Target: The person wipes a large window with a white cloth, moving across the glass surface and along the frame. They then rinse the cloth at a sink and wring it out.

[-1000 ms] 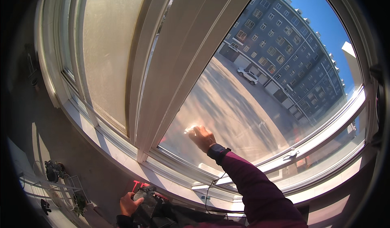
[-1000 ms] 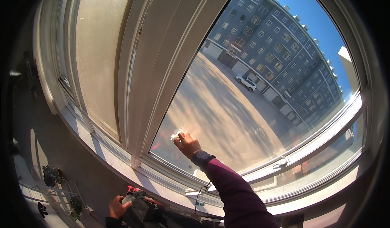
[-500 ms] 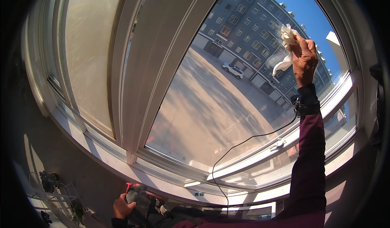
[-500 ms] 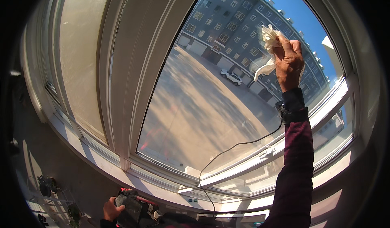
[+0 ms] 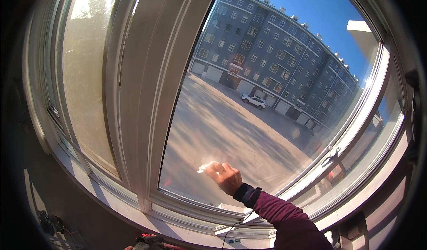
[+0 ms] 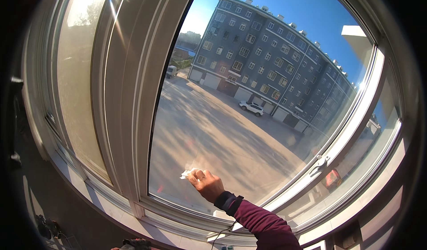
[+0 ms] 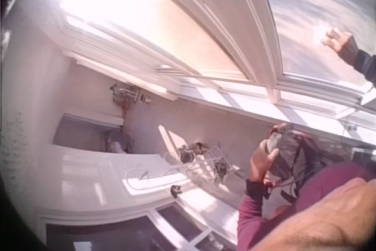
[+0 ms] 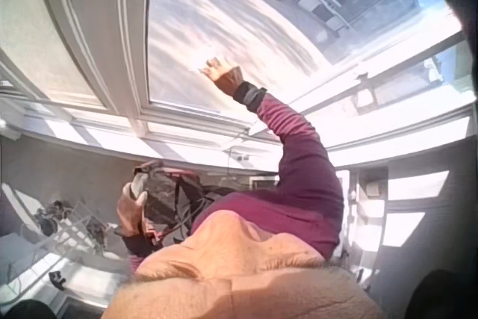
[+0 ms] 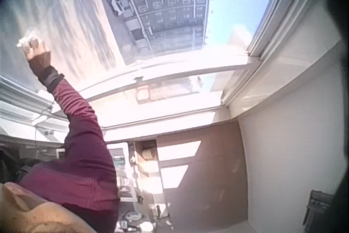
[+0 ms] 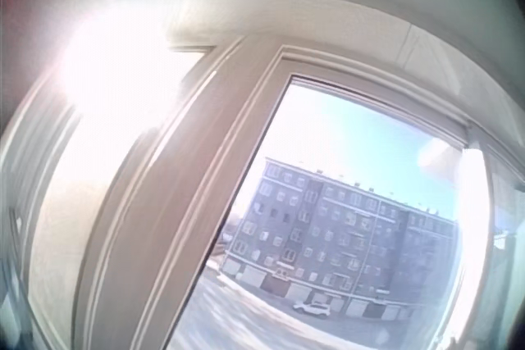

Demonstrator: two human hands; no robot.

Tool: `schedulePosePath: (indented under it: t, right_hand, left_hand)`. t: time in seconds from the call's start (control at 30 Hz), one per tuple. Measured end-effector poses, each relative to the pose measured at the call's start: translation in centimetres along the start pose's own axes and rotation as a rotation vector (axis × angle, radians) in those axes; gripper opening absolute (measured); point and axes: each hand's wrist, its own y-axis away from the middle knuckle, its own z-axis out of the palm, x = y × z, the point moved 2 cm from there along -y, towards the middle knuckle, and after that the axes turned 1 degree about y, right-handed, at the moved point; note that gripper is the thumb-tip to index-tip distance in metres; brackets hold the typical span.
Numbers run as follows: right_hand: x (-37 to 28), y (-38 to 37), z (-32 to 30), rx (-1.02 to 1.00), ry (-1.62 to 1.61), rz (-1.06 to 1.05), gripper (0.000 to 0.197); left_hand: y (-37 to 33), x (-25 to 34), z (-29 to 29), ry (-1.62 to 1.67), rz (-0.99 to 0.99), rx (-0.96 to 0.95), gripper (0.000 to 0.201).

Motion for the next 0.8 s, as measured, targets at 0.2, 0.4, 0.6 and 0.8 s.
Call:
schedulePosePath:
  t: [0.2, 0.4, 0.6, 0.8]
  right_hand:
    - [2.3, 4.0, -1.5, -0.030, 0.035, -0.029, 0.036]
    - [17.1, -9.8, -22.0, 0.350, 0.404, 0.066, 0.038]
    - [21.2, -14.5, -28.3, 0.566, 0.367, 0.239, 0.031]
    - [7.7, -0.7, -6.7, 0.187, -0.003, 0.213, 0.036]
  left_hand:
    - [0.1, -1.2, 1.5, -0.046, 0.042, -0.006, 0.061]
    - [1.8, -0.7, 0.9, -0.092, 0.094, 0.046, 0.059]
    - [1.7, -0.7, 0.9, -0.073, 0.108, 0.026, 0.058]
    - [1.4, -1.3, 1.4, -0.091, 0.092, 0.053, 0.058]
